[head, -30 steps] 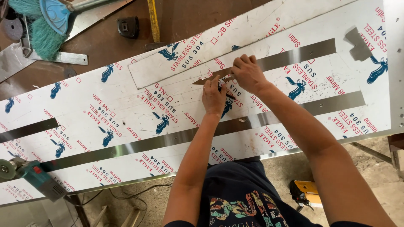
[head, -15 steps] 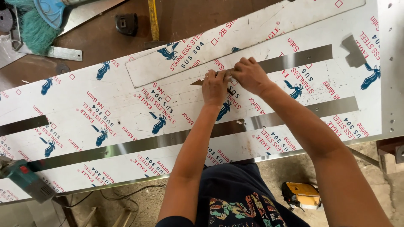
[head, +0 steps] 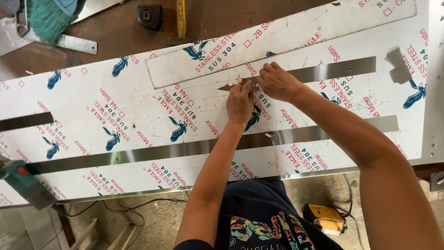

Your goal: The recorder is measuring and cutting thin strips of metal from a larger sheet.

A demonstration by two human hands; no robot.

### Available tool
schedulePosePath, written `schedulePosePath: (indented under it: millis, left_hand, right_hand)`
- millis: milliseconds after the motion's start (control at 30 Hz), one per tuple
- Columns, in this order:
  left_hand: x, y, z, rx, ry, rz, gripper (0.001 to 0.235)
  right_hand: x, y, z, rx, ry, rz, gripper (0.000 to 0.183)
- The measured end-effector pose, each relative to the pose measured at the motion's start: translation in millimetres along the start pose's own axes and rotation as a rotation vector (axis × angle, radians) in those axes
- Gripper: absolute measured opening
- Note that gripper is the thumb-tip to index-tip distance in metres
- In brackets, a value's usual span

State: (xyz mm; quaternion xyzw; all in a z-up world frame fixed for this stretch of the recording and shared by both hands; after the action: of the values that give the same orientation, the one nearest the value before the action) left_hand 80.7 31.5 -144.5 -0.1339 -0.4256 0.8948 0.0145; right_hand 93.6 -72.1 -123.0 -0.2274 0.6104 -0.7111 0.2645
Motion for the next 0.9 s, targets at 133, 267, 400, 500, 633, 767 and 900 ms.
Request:
schedulePosePath:
  millis: [133,267,400,500,633,767,900]
  left_hand:
    - [-13,-9,17,0.02,0.021,-0.006,0.036]
    - [-17,10,20,0.034,0.032,-0.048,0.022]
    - [-18,24,17,0.045,0.062,-0.084,0.006]
    - [-22,18,8,0.168,0.046,-0.129,0.006]
    - [-25,-6,-11,0.365,-0.1,-0.162,0.009]
    - [-18,-15,-37,0.595,-0.386,-0.205,0.015]
    - [-18,-29,-51,0.732,-0.446,-0.133,0.018]
  right_hand:
    - [3,14,7,-0.089,0.041,-0.097,0.011]
    - [8,27,15,-0.271,0.122,-0.093,0.035]
    - [14,34,22,-0.438,0.206,-0.121,0.03]
    - [21,38,29,-0.597,0.291,-0.206,0.021]
    - [41,23,65,-0.719,0.479,0.206,0.01]
    - [49,24,54,-0.734,0.572,0.215,0.011]
    - [39,30,15,-0.769,0.547,0.183,0.016]
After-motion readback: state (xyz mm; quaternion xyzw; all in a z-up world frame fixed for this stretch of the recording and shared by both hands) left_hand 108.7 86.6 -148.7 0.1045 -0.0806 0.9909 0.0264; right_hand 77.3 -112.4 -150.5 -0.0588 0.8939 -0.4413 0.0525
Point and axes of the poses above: each hand's wrist, its own x-axis away from the middle knuckle, its own y-axis out of the palm, z = x × y, the point moved 9 cm from there along -x, towards the middle knuckle, and after that the axes turned 9 degrees about z, right-handed, at the moved point
